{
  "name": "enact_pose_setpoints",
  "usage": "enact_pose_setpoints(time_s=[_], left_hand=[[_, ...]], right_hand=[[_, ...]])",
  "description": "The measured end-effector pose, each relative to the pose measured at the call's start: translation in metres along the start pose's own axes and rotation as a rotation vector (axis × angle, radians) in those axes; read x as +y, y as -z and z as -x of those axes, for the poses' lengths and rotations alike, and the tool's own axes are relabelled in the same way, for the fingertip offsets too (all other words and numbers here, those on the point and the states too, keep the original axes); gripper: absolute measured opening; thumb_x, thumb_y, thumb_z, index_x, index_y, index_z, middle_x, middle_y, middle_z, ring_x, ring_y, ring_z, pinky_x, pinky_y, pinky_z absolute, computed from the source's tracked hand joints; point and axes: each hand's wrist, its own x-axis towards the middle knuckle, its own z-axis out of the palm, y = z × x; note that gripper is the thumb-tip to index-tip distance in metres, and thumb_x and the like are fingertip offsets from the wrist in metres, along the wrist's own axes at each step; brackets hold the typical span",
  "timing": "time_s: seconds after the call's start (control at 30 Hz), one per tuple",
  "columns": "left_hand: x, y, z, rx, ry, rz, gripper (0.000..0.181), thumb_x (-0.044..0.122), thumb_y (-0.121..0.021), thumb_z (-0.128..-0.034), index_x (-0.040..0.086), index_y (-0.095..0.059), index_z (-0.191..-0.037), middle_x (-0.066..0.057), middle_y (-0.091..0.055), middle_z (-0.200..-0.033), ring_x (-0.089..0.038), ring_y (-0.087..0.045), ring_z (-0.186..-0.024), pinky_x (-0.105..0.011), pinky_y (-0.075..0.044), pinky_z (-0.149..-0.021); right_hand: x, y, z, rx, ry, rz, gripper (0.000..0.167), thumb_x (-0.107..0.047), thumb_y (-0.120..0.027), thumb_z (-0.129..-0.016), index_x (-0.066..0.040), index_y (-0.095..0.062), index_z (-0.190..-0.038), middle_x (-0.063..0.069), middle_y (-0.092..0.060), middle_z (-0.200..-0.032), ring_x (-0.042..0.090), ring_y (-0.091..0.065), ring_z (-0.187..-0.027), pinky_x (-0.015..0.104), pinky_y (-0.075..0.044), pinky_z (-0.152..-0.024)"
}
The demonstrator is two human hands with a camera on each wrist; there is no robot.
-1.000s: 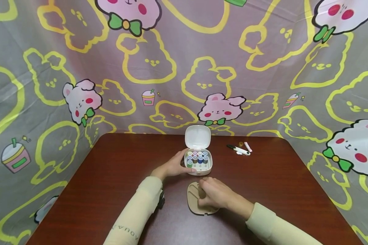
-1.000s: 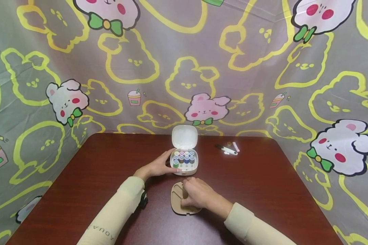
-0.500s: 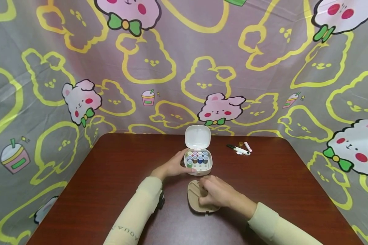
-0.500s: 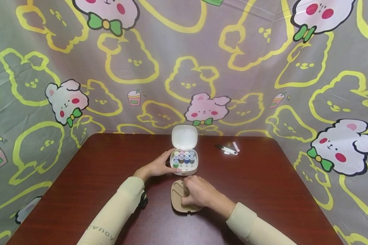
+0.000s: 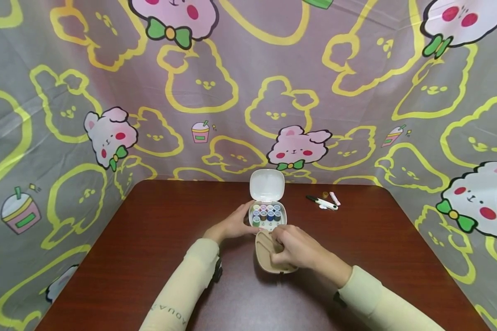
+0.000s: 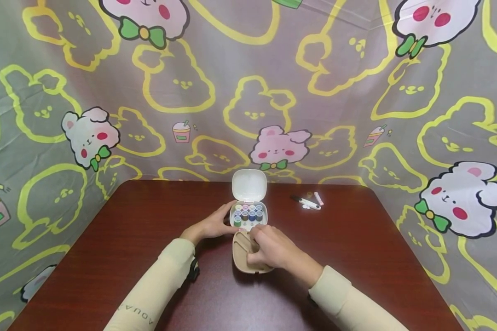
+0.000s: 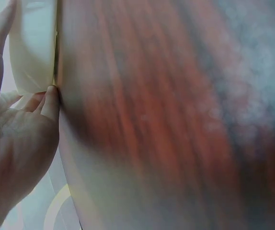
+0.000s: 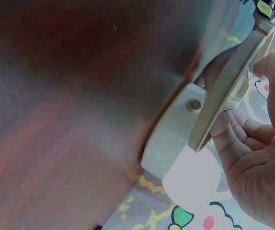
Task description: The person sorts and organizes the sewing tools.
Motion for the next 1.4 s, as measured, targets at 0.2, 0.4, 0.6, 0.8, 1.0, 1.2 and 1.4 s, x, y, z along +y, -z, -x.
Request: enact_pose_setpoints(time_s=[0.2, 0.4, 0.6, 0.8, 1.0, 1.2, 1.4], left_hand=[[0.0, 0.001, 0.0, -0.015, -0.015, -0.01, 0.1, 0.033, -0.086, -0.0831, 0.014, -0.027, -0.162, -0.02, -0.04, -0.151, -0.031, -0.041, -0.139, -0.048, -0.032, -0.118], [0.0, 0.002, 0.0, -0.013, -0.018, -0.008, 0.099, 0.028, -0.085, -0.0827, 0.011, -0.027, -0.161, -0.021, -0.039, -0.153, -0.032, -0.041, -0.139, -0.048, -0.032, -0.118], [0.0, 0.003, 0.0, -0.011, -0.033, -0.01, 0.1, 0.024, -0.085, -0.081, 0.01, -0.027, -0.161, -0.022, -0.039, -0.153, -0.033, -0.041, -0.14, -0.049, -0.032, -0.118], [-0.001, 0.002, 0.0, -0.015, -0.024, -0.004, 0.102, 0.023, -0.085, -0.0794, 0.011, -0.026, -0.161, -0.021, -0.04, -0.152, -0.033, -0.042, -0.139, -0.048, -0.032, -0.117], [0.0, 0.003, 0.0, -0.015, -0.021, -0.007, 0.102, 0.024, -0.086, -0.0791, 0.011, -0.026, -0.162, -0.02, -0.04, -0.152, -0.032, -0.041, -0.14, -0.049, -0.032, -0.117], [0.001, 0.004, 0.0, -0.019, -0.013, -0.003, 0.102, 0.029, -0.085, -0.0813, 0.012, -0.026, -0.162, -0.019, -0.04, -0.152, -0.031, -0.041, -0.139, -0.048, -0.033, -0.117], [0.0, 0.002, 0.001, -0.021, -0.005, -0.002, 0.102, 0.03, -0.085, -0.0816, 0.014, -0.025, -0.163, -0.017, -0.039, -0.154, -0.029, -0.04, -0.141, -0.045, -0.031, -0.118]], right_hand=[[0.002, 0.008, -0.008, 0.019, 0.001, 0.029, 0.024, -0.026, -0.077, -0.065, -0.016, -0.057, -0.072, -0.013, -0.041, -0.064, 0.003, -0.041, -0.059, 0.019, -0.029, -0.047], [0.003, 0.013, -0.015, 0.035, 0.001, 0.061, 0.024, -0.027, -0.077, -0.064, -0.016, -0.058, -0.075, -0.01, -0.047, -0.065, 0.005, -0.043, -0.061, 0.02, -0.032, -0.049], [0.008, 0.017, -0.023, 0.041, -0.012, 0.066, 0.024, -0.027, -0.077, -0.064, -0.016, -0.058, -0.074, -0.009, -0.048, -0.065, 0.006, -0.045, -0.062, 0.021, -0.034, -0.049], [0.016, 0.02, -0.033, 0.032, -0.034, 0.075, 0.025, -0.026, -0.077, -0.063, -0.014, -0.058, -0.072, -0.011, -0.042, -0.066, 0.006, -0.042, -0.062, 0.022, -0.032, -0.049], [0.023, 0.023, -0.043, 0.033, -0.064, 0.066, 0.026, -0.026, -0.078, -0.067, -0.011, -0.059, -0.076, -0.008, -0.045, -0.067, 0.007, -0.043, -0.06, 0.022, -0.032, -0.048], [0.03, 0.023, -0.053, 0.037, -0.077, 0.078, 0.026, -0.026, -0.078, -0.067, -0.009, -0.06, -0.076, -0.006, -0.045, -0.067, 0.009, -0.043, -0.061, 0.024, -0.033, -0.048], [0.039, 0.02, -0.062, 0.043, -0.094, 0.075, 0.027, -0.025, -0.077, -0.068, -0.007, -0.059, -0.074, -0.006, -0.043, -0.066, 0.01, -0.041, -0.059, 0.025, -0.032, -0.049]])
